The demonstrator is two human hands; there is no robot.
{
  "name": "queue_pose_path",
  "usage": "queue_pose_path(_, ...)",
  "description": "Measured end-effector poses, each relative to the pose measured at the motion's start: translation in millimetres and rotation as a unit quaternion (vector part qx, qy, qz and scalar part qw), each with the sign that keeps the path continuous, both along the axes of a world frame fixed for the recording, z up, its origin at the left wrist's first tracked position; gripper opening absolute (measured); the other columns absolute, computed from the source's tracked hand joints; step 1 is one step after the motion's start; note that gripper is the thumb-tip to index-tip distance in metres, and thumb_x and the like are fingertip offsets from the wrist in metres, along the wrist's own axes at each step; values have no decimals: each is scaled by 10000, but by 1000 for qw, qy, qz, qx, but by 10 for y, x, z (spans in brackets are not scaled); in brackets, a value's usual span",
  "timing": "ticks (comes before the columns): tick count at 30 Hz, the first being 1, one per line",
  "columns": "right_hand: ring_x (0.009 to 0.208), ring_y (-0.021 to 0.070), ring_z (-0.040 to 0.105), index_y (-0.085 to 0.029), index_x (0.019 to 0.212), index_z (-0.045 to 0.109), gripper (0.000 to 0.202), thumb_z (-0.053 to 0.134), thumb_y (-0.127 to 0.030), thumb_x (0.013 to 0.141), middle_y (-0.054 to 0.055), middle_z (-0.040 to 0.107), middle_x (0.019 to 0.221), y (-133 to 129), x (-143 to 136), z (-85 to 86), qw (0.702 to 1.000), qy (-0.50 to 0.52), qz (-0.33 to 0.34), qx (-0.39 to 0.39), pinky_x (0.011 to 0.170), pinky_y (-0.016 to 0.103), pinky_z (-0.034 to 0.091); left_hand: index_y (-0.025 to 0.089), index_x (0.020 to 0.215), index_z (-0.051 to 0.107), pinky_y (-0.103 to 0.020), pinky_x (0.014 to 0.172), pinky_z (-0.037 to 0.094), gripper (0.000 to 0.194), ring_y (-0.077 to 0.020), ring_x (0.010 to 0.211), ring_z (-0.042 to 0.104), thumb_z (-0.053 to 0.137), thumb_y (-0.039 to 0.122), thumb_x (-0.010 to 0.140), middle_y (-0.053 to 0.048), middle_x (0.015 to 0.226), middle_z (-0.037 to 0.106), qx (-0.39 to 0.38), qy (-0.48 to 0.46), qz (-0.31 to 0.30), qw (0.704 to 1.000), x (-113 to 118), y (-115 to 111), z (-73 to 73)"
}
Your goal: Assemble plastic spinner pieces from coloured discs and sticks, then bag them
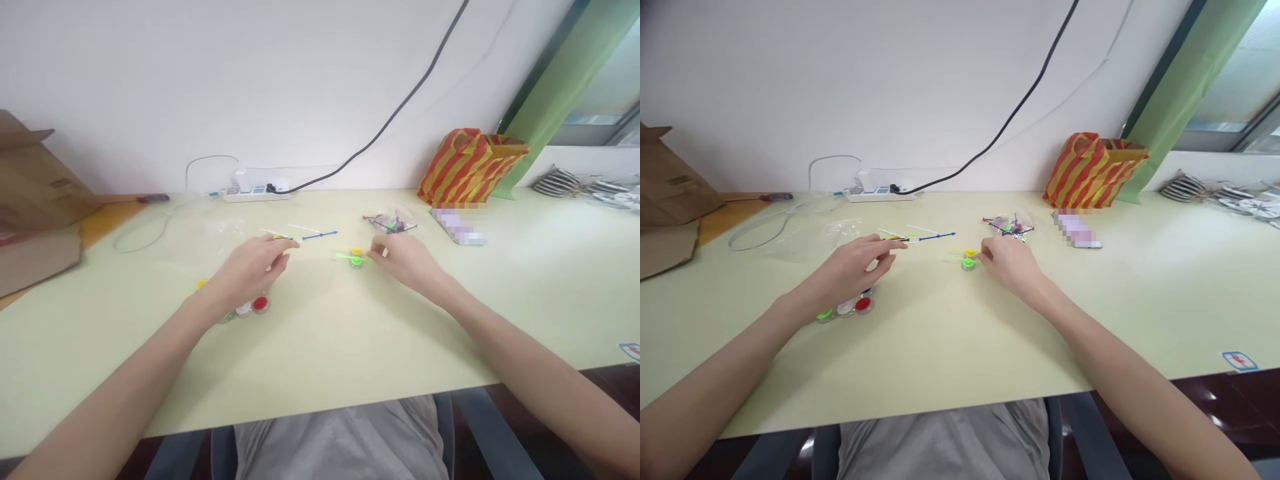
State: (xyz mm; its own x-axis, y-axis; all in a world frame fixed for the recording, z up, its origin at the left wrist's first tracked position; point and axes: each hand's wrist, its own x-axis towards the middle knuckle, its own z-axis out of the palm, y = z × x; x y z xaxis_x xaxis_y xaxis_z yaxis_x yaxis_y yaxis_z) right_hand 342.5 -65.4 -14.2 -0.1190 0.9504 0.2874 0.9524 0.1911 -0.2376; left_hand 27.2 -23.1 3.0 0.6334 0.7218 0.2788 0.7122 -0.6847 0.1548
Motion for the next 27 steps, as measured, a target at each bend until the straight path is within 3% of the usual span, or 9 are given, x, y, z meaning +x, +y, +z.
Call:
queue_pose_path(3,666,204,595,-207,768,650,203,552,-224,945,55,707,751,-52,-51,49,999,10,-7,37,580,303,329,212,1288,644,-349,795,455,407,-233,878,616,333,285,1036,-70,905,645,22,-6,16,1000,-39,25,25)
queue_pose_path(6,713,190,620,-206,819,668,173,552,-203,948,40,725,826,-109,-240,37,994,82,72,16,632,300,394,205,1284,654,-343,761,446,412,-227,811,599,337,261,1026,-66,855,602,34,-18,41,998,-71,66,9)
queue_pose_path(9,739,162,641,-195,923,695,161,540,-167,961,44,732,921,-181,-568,-55,971,137,192,-35,691,288,447,205,1286,646,-332,753,446,400,-216,784,595,352,235,1017,-58,841,585,36,-45,59,997,-94,106,-33)
queue_pose_path(12,772,157,647,-196,1063,711,171,562,-189,980,55,721,997,-238,-952,-146,954,116,270,-56,715,286,457,216,1292,630,-323,760,446,385,-211,791,597,375,216,1004,-51,841,589,38,-68,69,995,-102,125,-80)
queue_pose_path(15,795,161,650,-206,1143,705,193,582,-251,1001,49,715,996,-226,-1322,-185,940,98,322,-53,725,283,456,230,1292,625,-315,770,449,385,-195,771,591,385,199,994,-41,848,594,35,-97,75,992,-95,120,-110)
queue_pose_path(19,858,168,659,-193,1068,714,161,567,-226,1011,58,729,1050,-101,-1676,-214,934,94,343,-12,728,274,433,241,1288,639,-309,747,444,396,-190,747,577,404,176,975,-31,835,588,32,-121,85,988,-83,107,-126)
queue_pose_path(23,856,177,655,-192,963,720,160,564,-189,999,52,726,980,-15,-1679,-227,941,38,337,-2,698,279,389,245,1265,651,-306,733,442,394,-190,739,577,415,157,962,-23,799,574,44,-139,81,986,-91,118,-143)
queue_pose_path(27,848,169,641,-199,909,700,103,614,-171,959,34,703,927,-78,-1338,-124,937,3,345,-46,689,269,375,231,1283,640,-314,736,445,404,-197,754,590,416,146,957,-30,808,589,56,-137,68,987,-103,136,-157)
